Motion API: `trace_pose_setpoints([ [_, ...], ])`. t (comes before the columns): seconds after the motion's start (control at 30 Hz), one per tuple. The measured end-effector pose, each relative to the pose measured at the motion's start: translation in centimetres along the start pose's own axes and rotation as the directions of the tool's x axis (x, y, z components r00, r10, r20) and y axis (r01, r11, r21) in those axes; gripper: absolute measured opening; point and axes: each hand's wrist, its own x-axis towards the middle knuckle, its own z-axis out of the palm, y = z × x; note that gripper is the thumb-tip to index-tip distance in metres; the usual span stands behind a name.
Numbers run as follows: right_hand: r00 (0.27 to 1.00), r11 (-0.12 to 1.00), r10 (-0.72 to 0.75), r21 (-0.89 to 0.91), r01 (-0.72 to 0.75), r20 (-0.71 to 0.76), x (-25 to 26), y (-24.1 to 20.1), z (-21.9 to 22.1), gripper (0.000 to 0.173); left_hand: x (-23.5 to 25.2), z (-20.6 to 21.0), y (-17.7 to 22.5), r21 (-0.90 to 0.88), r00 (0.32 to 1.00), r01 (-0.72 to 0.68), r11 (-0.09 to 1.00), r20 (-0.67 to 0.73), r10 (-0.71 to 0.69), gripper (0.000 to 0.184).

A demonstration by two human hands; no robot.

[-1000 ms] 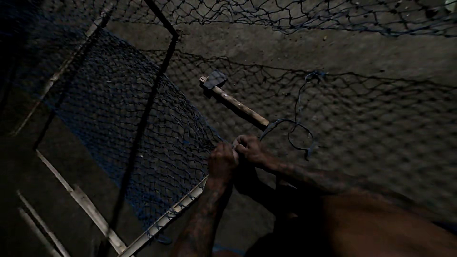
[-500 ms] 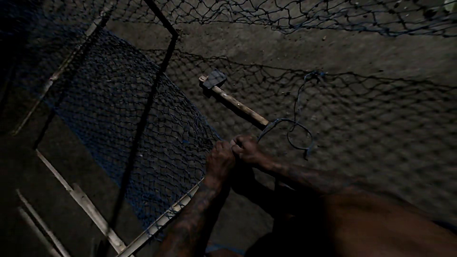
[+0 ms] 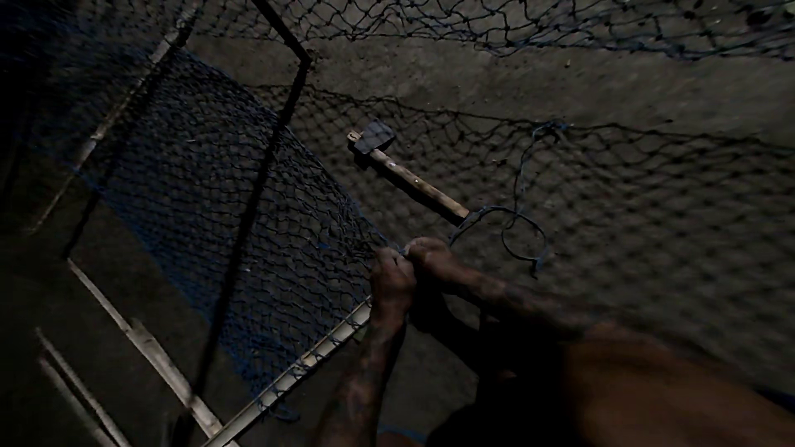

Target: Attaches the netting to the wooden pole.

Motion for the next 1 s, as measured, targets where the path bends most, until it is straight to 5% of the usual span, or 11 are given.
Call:
trace_pose_setpoints([
  [0.3,0.999,0.994,-0.029,-0.103,0.031,0.024,-0.1,-0.8,-0.6,0.016,0.3,0.1,-1.8,0.155,0.883,-0.387,0.909,-0.223,0.414,0.017],
  [0.67,0.989,0.901,-0.141,-0.407,0.149,0.051,0.2,-0.6,-0.8,0.019,0.3,-2.6,2.2,0.447,0.984,-0.148,0.882,0.155,0.086,0.033],
  [0.77,0.989,0.900,-0.134,-0.410,0.146,0.059,0.3,-0.5,-0.7,0.021,0.1,-2.1,1.4,0.400,0.983,-0.178,0.899,0.109,0.146,0.033],
  [0.9,0.995,0.930,-0.077,-0.354,0.095,0.064,0.5,-0.5,-0.7,0.022,0.4,-2.6,1.0,0.181,0.986,-0.031,0.983,0.165,0.001,0.031],
  [1.0,0.998,0.971,-0.039,-0.232,0.051,0.055,0.6,-0.4,-0.4,0.022,0.7,-0.7,-2.5,-0.134,0.984,-0.177,0.975,0.004,0.179,0.024],
])
